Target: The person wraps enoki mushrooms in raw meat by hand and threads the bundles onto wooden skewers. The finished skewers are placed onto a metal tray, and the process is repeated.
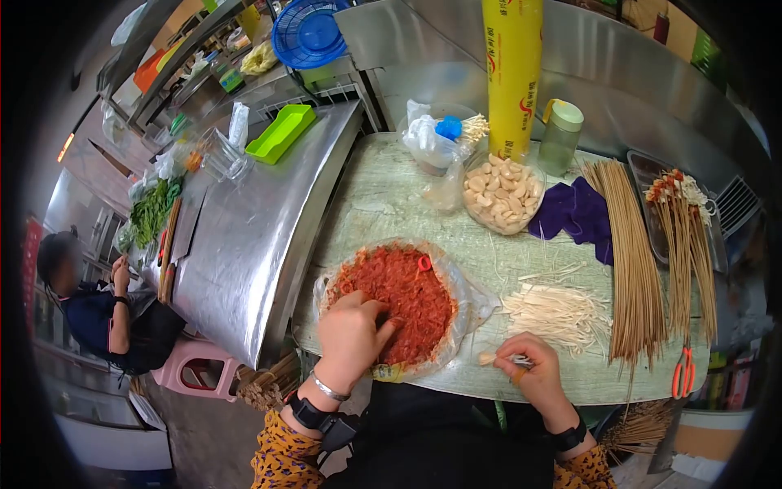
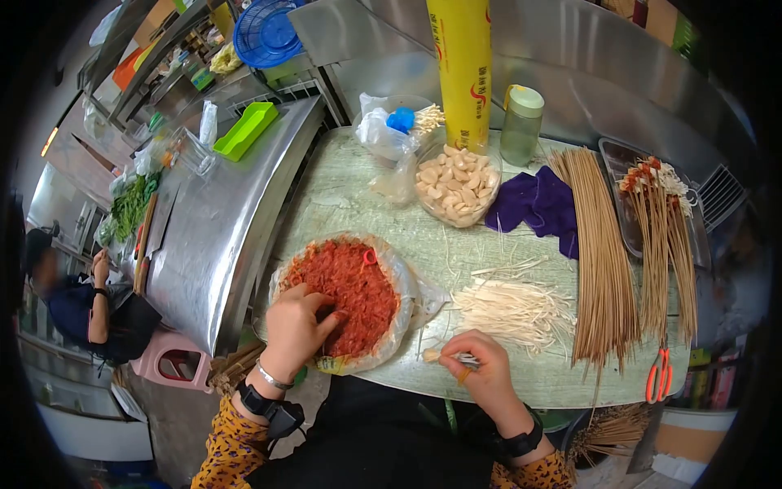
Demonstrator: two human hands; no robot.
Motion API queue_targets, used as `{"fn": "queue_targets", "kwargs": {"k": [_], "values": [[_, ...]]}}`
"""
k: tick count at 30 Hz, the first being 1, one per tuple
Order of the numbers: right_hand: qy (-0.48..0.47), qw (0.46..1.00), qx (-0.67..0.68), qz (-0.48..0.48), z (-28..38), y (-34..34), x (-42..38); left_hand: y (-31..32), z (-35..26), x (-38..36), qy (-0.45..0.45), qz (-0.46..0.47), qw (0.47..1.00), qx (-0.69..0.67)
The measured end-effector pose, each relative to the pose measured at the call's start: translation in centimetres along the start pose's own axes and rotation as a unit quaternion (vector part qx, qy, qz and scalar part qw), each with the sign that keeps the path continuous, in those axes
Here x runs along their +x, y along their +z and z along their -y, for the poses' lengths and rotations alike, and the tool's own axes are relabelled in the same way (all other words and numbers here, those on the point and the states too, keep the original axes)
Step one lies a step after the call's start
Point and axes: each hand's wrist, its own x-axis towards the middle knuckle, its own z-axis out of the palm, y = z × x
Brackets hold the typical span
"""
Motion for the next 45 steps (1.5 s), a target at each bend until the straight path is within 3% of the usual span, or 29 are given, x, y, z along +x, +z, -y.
{"fn": "queue_targets", "kwargs": {"k": [4, 11, 16, 20, 22, 29, 37, 39, 43, 45], "values": [[0.001, 1.000, 0.002, 0.004, 0.1, -0.1, 0.0, 0.6, -0.6, 0.6, 0.006, 0.014, 0.998, 0.059], [-0.006, 1.000, 0.006, 0.006, 0.3, -0.1, 0.1, 0.8, -0.7, 0.7, 0.005, 0.027, 0.999, 0.021], [-0.006, 1.000, 0.004, 0.007, 0.3, -0.1, 0.1, 1.1, -0.6, 1.2, 0.015, -0.034, 0.996, 0.084], [-0.007, 1.000, 0.003, 0.007, 0.3, -0.1, 0.0, 0.0, 0.7, 1.4, -0.024, -0.003, 0.997, 0.074], [-0.003, 1.000, 0.005, 0.006, 0.3, -0.2, 0.0, -1.0, 1.6, 1.5, -0.023, -0.050, 0.997, 0.055], [-0.010, 1.000, 0.007, 0.016, 0.1, -0.2, 0.1, -2.0, 0.9, -0.5, 0.007, 0.046, 0.999, -0.012], [0.004, 1.000, 0.013, 0.017, 0.0, -0.1, 0.0, 0.4, -0.9, -1.1, 0.020, 0.030, 0.999, 0.026], [-0.002, 1.000, 0.012, 0.016, 0.0, -0.2, 0.0, 0.2, -0.9, -1.0, 0.006, 0.089, 0.996, 0.026], [0.006, 1.000, 0.016, 0.005, 0.1, -0.2, -0.1, -1.4, -0.4, -1.4, 0.007, 0.075, 0.997, -0.035], [0.002, 1.000, 0.006, 0.017, 0.0, -0.2, 0.1, -1.5, 1.0, -1.4, -0.003, 0.005, 1.000, 0.015]]}}
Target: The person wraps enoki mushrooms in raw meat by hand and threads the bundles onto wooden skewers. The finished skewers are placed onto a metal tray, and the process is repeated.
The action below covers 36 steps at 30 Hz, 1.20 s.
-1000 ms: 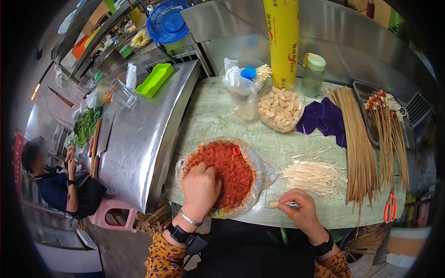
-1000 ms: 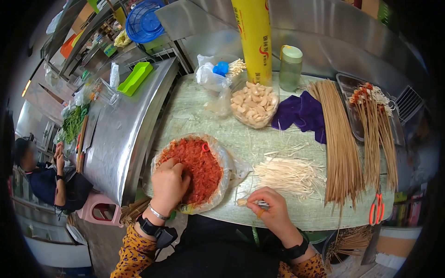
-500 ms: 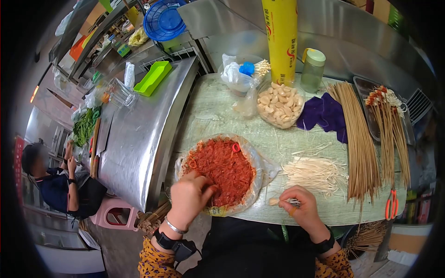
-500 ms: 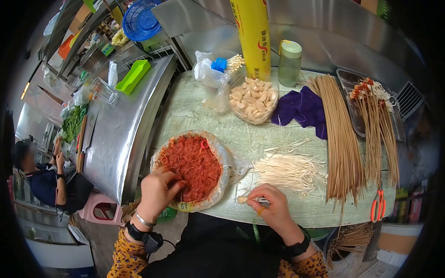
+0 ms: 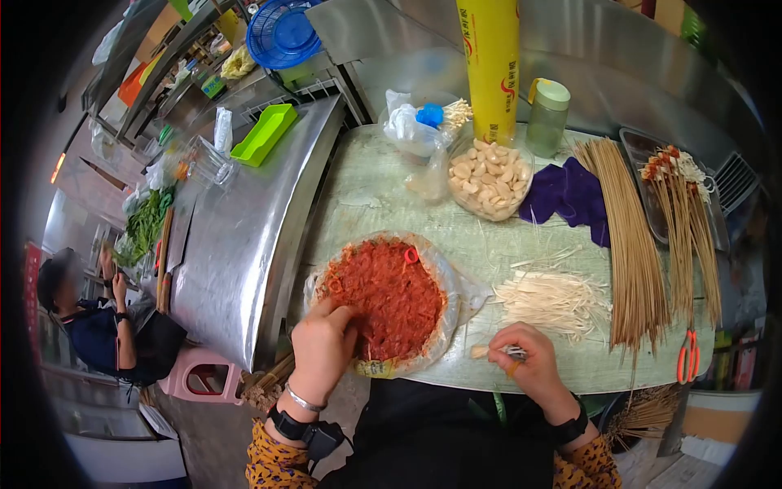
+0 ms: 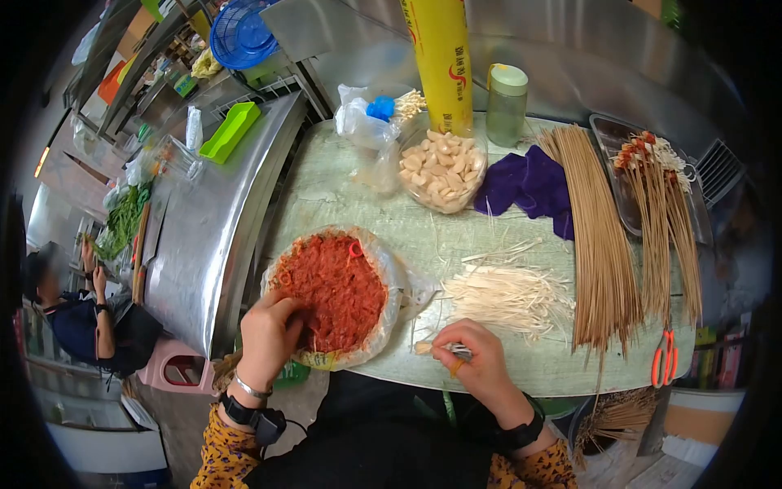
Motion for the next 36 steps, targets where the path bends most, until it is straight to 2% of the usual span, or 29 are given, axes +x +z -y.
{"fn": "queue_targets", "kwargs": {"k": [8, 10, 11, 13, 16, 20, 22, 23, 25, 26, 27, 28, 29, 34, 36], "values": [[0.006, 1.000, 0.009, -0.003, 0.1, 0.1, 0.0, -1.2, 0.4, -0.7, 0.012, 0.021, 0.997, -0.080], [0.006, 1.000, 0.005, -0.001, 0.0, 0.1, 0.0, -1.2, 0.0, -0.4, 0.120, 0.049, 0.988, -0.079], [0.006, 1.000, 0.002, 0.000, 0.0, 0.1, 0.0, -1.1, 0.0, -0.3, 0.119, 0.049, 0.988, -0.080], [0.006, 1.000, -0.001, 0.003, -0.2, 0.2, 0.0, -0.8, 0.1, -0.3, 0.165, 0.133, 0.977, -0.004], [-0.014, 1.000, -0.006, -0.002, -0.3, 0.2, 0.0, -0.9, 0.1, -0.2, 0.185, 0.148, 0.970, 0.054], [-0.007, 1.000, -0.003, -0.003, -0.1, 0.2, 0.1, -1.5, 0.1, 0.1, 0.180, 0.128, 0.969, 0.115], [-0.011, 1.000, -0.006, -0.005, -0.1, 0.2, 0.0, -1.6, 1.2, 0.6, 0.122, 0.036, 0.988, 0.090], [-0.004, 1.000, -0.012, -0.006, -0.1, 0.1, 0.0, -1.7, 1.6, 0.8, 0.122, 0.034, 0.988, 0.093], [-0.005, 1.000, -0.015, -0.003, -0.2, 0.2, 0.2, -2.1, 2.6, 1.1, 0.022, 0.032, 0.993, -0.115], [-0.012, 1.000, -0.021, -0.009, -0.3, 0.3, 0.1, -1.6, 3.4, 1.0, -0.036, 0.070, 0.953, -0.294], [-0.019, 0.999, -0.026, -0.015, -0.4, 0.3, 0.1, -1.7, 3.5, 0.9, -0.033, 0.065, 0.954, -0.290], [-0.025, 0.999, -0.025, -0.016, -0.5, 0.3, 0.1, -1.9, 3.3, 0.9, -0.171, 0.114, 0.862, -0.464], [-0.016, 1.000, -0.019, -0.016, -0.4, 0.3, 0.1, -2.0, 3.1, 0.9, -0.298, 0.157, 0.717, -0.610], [-0.029, 0.999, -0.037, -0.013, -0.3, 0.2, 0.0, -1.1, 2.8, 0.7, -0.233, 0.154, 0.714, -0.642], [0.032, 0.999, 0.016, -0.010, -0.2, 0.3, -0.1, -1.2, 2.1, 0.6, -0.254, 0.129, 0.696, -0.659]]}}
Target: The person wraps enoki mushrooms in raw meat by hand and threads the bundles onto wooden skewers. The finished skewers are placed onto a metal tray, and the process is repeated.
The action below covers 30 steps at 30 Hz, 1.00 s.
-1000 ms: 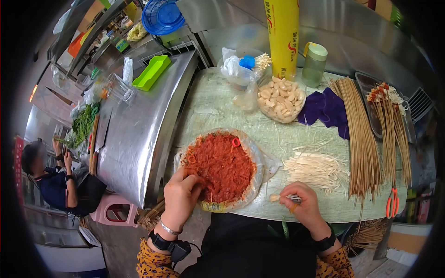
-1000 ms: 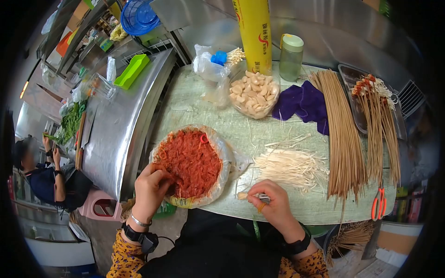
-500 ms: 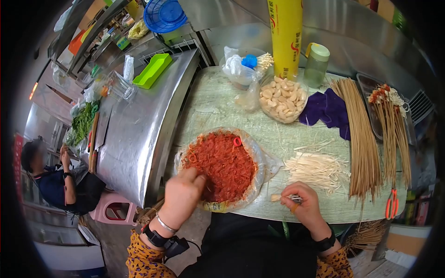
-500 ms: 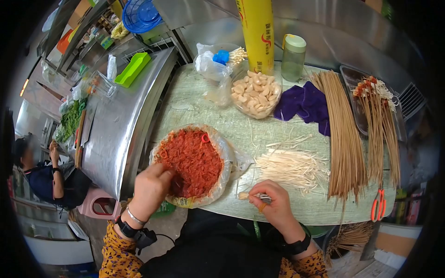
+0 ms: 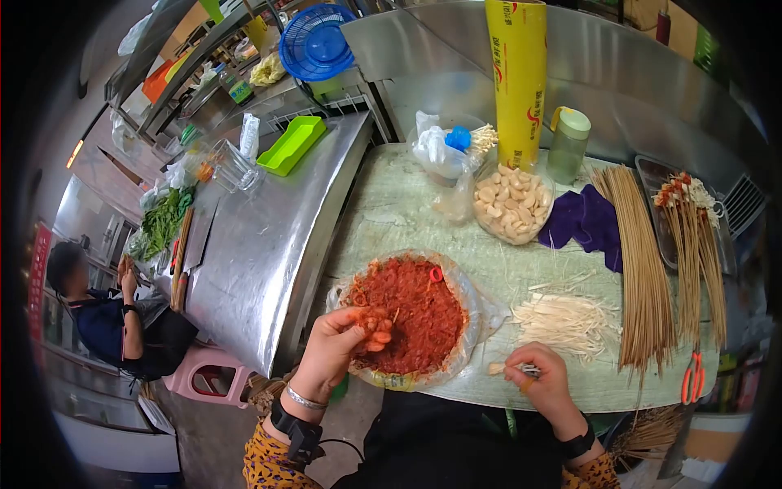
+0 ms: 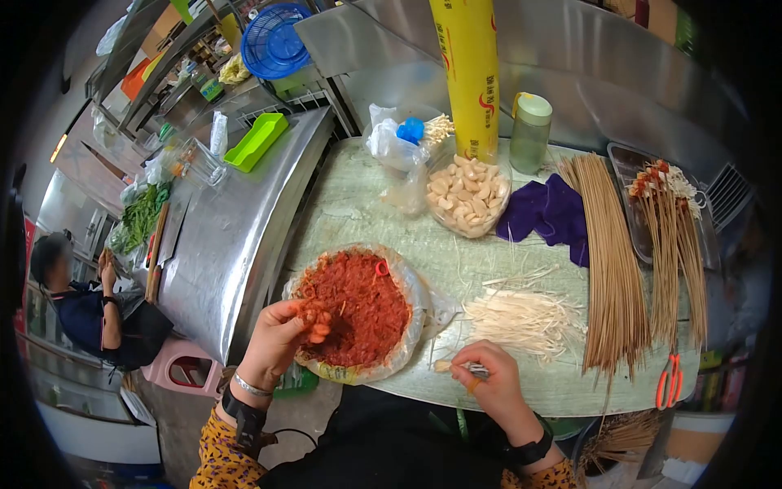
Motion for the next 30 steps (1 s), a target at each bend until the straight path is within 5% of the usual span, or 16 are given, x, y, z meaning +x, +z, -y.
{"fn": "queue_targets", "kwargs": {"k": [5, 7, 11, 14, 16, 21, 30], "values": [[-0.006, 1.000, -0.012, -0.003, 0.3, 0.0, 0.0, 0.7, 0.3, -0.1, 0.015, -0.047, 0.996, -0.080], [-0.011, 1.000, -0.018, -0.003, 0.3, 0.0, 0.0, 0.1, 1.2, 0.3, 0.148, -0.039, 0.987, 0.058], [-0.012, 1.000, -0.024, -0.002, 0.3, 0.1, 0.0, 0.3, 0.8, 0.0, 0.197, -0.056, 0.968, 0.147], [-0.006, 1.000, -0.015, 0.007, 1.2, -0.1, 0.0, 0.5, 1.7, -0.2, 0.115, -0.062, 0.985, 0.110], [-0.001, 1.000, -0.011, 0.013, 2.6, -0.1, 0.3, 1.6, 2.3, -0.2, 0.073, -0.023, 0.994, -0.079], [-0.118, 0.986, -0.010, 0.116, 8.5, 1.8, 2.5, 4.3, 3.5, -1.5, 0.043, 0.037, 0.997, -0.049], [-0.171, 0.977, -0.091, 0.088, 8.2, 4.6, 4.4, 6.7, 3.2, -2.5, 0.015, 0.067, 0.996, -0.059]]}}
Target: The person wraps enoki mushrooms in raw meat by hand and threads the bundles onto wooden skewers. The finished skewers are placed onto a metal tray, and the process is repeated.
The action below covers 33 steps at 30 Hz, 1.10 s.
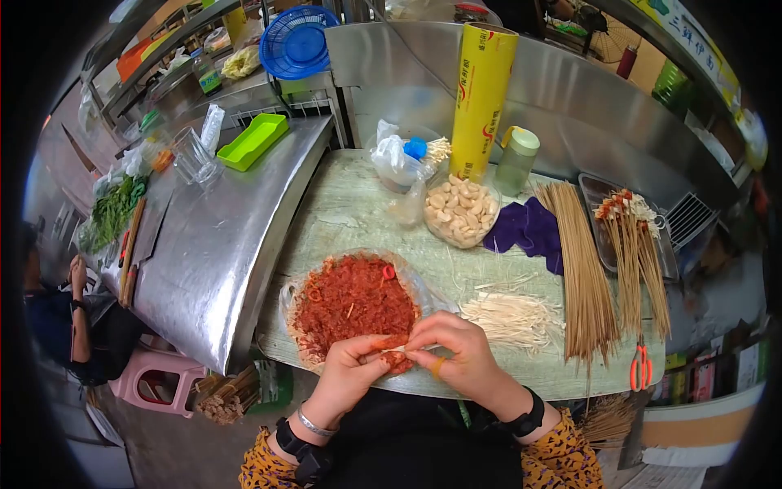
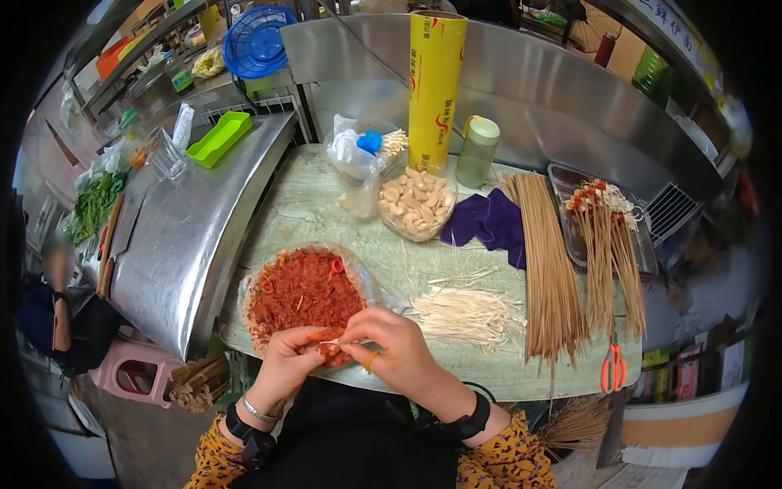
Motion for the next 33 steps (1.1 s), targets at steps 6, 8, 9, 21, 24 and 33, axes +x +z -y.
{"fn": "queue_targets", "kwargs": {"k": [6, 8, 9, 21, 24, 33], "values": [[-0.030, 0.998, -0.025, -0.050, -0.7, -0.4, 0.1, -0.8, 0.5, 0.5, 0.023, -0.011, 0.998, 0.055], [-0.016, 0.994, -0.066, -0.086, -0.3, -2.8, 0.1, -0.4, -0.1, 1.3, 0.038, -0.057, 0.991, 0.112], [-0.005, 0.991, -0.083, -0.104, 0.0, -4.3, 0.0, -0.7, 0.4, 1.8, 0.066, -0.063, 0.989, 0.114], [0.400, 0.711, -0.564, -0.128, -12.7, -25.2, -2.7, -2.4, 3.4, 3.3, 0.140, -0.121, 0.975, 0.127], [0.424, 0.709, -0.549, -0.125, -10.9, -25.5, -2.1, -2.1, 3.0, 3.2, 0.135, -0.104, 0.978, 0.118], [0.391, 0.725, -0.549, -0.147, -11.6, -27.0, -3.2, -1.7, 2.7, 3.2, 0.136, -0.083, 0.985, 0.069]]}}
